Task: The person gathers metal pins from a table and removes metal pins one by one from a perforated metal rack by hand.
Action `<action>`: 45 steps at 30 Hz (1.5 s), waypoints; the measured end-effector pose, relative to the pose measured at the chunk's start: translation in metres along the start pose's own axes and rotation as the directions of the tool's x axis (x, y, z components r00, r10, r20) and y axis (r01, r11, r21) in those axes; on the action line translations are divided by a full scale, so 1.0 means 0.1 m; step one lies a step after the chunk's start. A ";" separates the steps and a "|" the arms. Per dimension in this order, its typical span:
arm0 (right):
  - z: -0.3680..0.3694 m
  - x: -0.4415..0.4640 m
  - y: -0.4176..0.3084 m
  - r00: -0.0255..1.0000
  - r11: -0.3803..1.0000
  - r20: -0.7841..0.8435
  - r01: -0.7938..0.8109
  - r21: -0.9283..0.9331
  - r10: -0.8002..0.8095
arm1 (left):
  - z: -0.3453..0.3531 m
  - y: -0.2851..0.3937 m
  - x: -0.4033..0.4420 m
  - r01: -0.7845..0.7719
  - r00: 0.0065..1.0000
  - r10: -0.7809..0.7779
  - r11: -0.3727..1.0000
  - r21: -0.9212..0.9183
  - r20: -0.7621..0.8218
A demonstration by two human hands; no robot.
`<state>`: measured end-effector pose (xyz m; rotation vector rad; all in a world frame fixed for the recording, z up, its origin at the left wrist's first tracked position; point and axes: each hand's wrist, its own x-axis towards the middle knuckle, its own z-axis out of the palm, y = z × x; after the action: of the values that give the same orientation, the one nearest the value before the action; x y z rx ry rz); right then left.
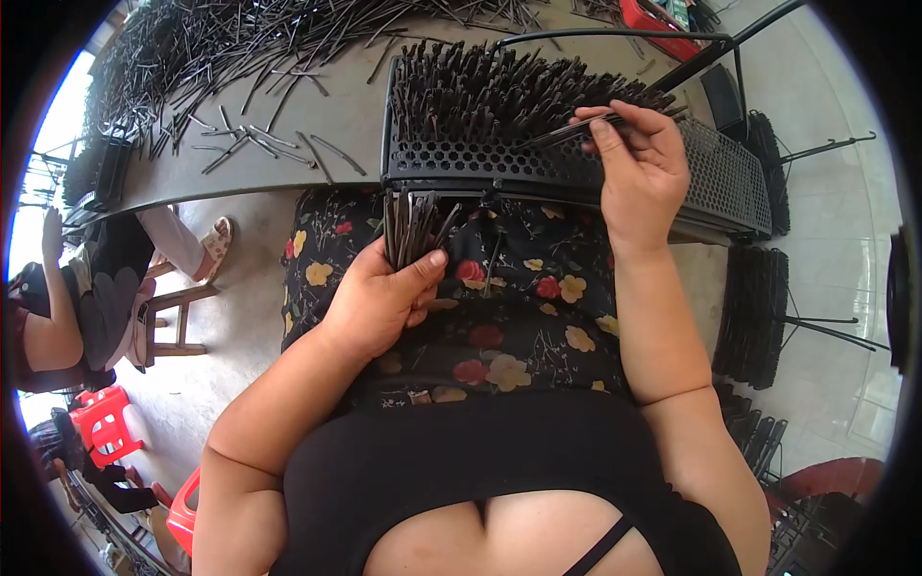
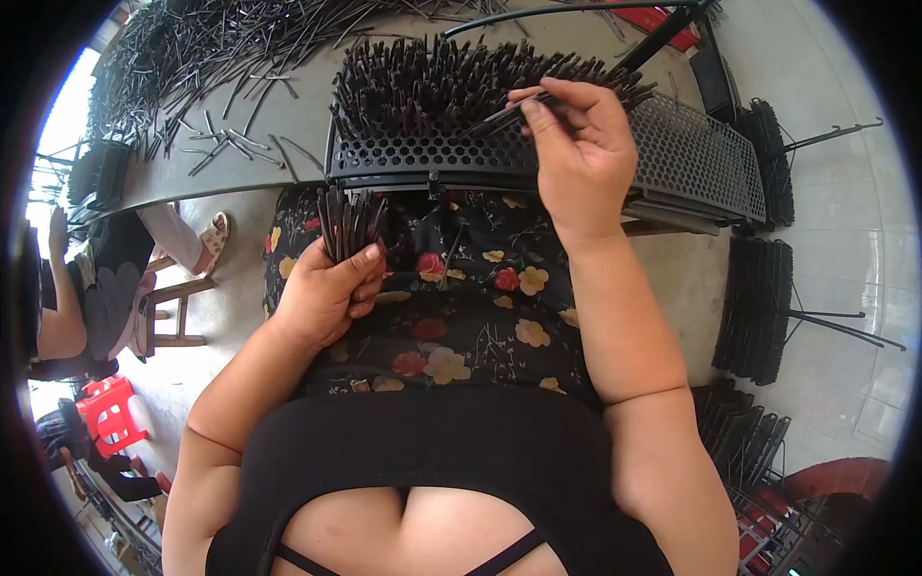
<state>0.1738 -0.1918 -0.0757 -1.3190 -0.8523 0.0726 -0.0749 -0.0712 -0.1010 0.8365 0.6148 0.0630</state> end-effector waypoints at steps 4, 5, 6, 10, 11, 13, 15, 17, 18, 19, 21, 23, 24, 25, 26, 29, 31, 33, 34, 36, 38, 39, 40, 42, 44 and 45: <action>0.00 -0.01 0.01 0.997 0.996 0.038 0.073 -0.057 -0.071 | 0.02 0.02 -0.01 -0.006 0.999 0.006 1.000 0.017 -0.032; 0.00 -0.01 -0.01 0.997 0.994 0.017 0.073 -0.076 -0.071 | 0.01 0.02 -0.02 -0.006 0.999 0.007 1.000 0.017 -0.033; 0.00 -0.01 -0.02 0.997 0.995 0.019 0.073 -0.075 -0.071 | 0.00 0.02 -0.01 -0.006 0.999 0.007 1.000 0.017 -0.048; 0.04 -0.02 -0.03 0.991 0.975 0.030 0.135 -0.178 -0.131 | 0.00 0.02 0.00 -0.007 0.998 0.008 1.000 0.007 -0.064; 0.08 -0.03 -0.05 0.973 0.933 0.098 0.227 -0.279 -0.208 | 0.00 0.02 0.00 -0.007 0.998 0.008 1.000 0.007 -0.064; 0.15 0.00 -0.13 0.909 0.848 0.247 0.406 -0.340 -0.336 | -0.01 0.00 0.01 -0.006 0.998 0.008 0.999 0.034 -0.062; 0.20 0.06 -0.11 0.824 0.772 0.352 0.551 -0.317 -0.443 | -0.02 -0.01 0.01 -0.011 0.998 0.014 0.999 0.049 -0.057; 0.22 0.11 -0.13 0.817 0.746 0.351 0.568 -0.347 -0.458 | -0.02 0.00 0.00 -0.017 0.998 0.020 0.998 0.063 -0.053; 0.22 0.13 -0.13 0.807 0.719 0.352 0.585 -0.376 -0.473 | -0.01 0.00 0.00 -0.019 0.998 0.023 0.998 0.062 -0.064; 0.22 0.14 -0.11 0.807 0.719 0.352 0.586 -0.374 -0.474 | -0.01 0.00 -0.01 -0.021 0.997 0.026 0.998 0.060 -0.075; 0.18 0.16 -0.09 0.805 0.672 0.398 0.589 -0.449 -0.439 | -0.02 0.00 0.00 -0.013 0.997 0.017 0.999 0.051 -0.079; 0.18 0.16 -0.10 0.810 0.667 0.404 0.582 -0.465 -0.425 | -0.03 0.01 0.01 -0.003 0.996 0.007 0.999 0.042 -0.083; 0.18 0.15 -0.11 0.815 0.660 0.410 0.575 -0.484 -0.410 | -0.03 0.00 0.01 0.000 0.996 0.003 0.999 0.033 -0.087; 0.18 0.14 -0.11 0.816 0.661 0.409 0.573 -0.485 -0.408 | -0.02 0.00 0.01 0.003 0.996 -0.001 1.000 0.025 -0.089; 0.18 0.13 -0.12 0.830 0.678 0.388 0.554 -0.484 -0.401 | -0.02 0.01 0.01 0.005 0.996 -0.003 1.000 0.026 -0.087; 0.14 0.13 -0.10 0.849 0.701 0.359 0.524 -0.485 -0.387 | -0.02 0.01 0.00 -0.002 0.997 0.003 1.000 0.024 -0.078; 0.10 0.16 -0.07 0.854 0.706 0.351 0.516 -0.485 -0.384 | -0.03 0.01 0.01 -0.016 0.996 0.019 0.999 0.039 -0.086; 0.07 0.17 -0.07 0.858 0.736 0.357 0.504 -0.452 -0.369 | -0.02 0.02 0.02 -0.013 0.996 0.017 0.999 0.039 -0.090; 0.07 0.17 -0.07 0.859 0.736 0.356 0.503 -0.453 -0.367 | -0.01 0.02 0.02 -0.010 0.996 0.014 0.999 0.040 -0.092; 0.07 0.16 -0.07 0.868 0.749 0.345 0.487 -0.450 -0.357 | 0.00 0.03 0.02 -0.003 0.994 0.007 0.999 0.041 -0.110; 0.06 0.18 -0.09 0.878 0.740 0.360 0.466 -0.485 -0.316 | 0.00 0.04 0.02 0.006 0.991 0.000 0.999 0.040 -0.130; 0.05 0.17 -0.10 0.886 0.729 0.373 0.446 -0.518 -0.277 | -0.01 0.05 0.02 0.007 0.992 -0.005 1.000 0.018 -0.128; 0.04 0.15 -0.12 0.887 0.731 0.373 0.443 -0.519 -0.273 | -0.02 0.05 0.02 0.008 0.992 -0.009 1.000 -0.003 -0.126; 0.03 0.10 -0.16 0.835 0.617 0.378 0.550 -0.563 -0.399 | -0.04 0.05 0.01 -0.008 0.992 0.007 1.000 -0.004 -0.125; 0.07 -0.05 -0.23 0.750 0.623 0.470 0.655 -0.427 -0.466 | -0.06 0.04 -0.01 -0.020 0.991 0.019 1.000 -0.007 -0.131; 0.10 -0.20 -0.28 0.734 0.676 0.526 0.647 -0.351 -0.429 | -0.06 0.04 -0.01 -0.056 0.991 0.052 0.998 -0.033 -0.126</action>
<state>0.1423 -0.2014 -0.0615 -1.5035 -1.7040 -0.4153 -0.0784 -0.0647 -0.1012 0.8180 0.7070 0.1767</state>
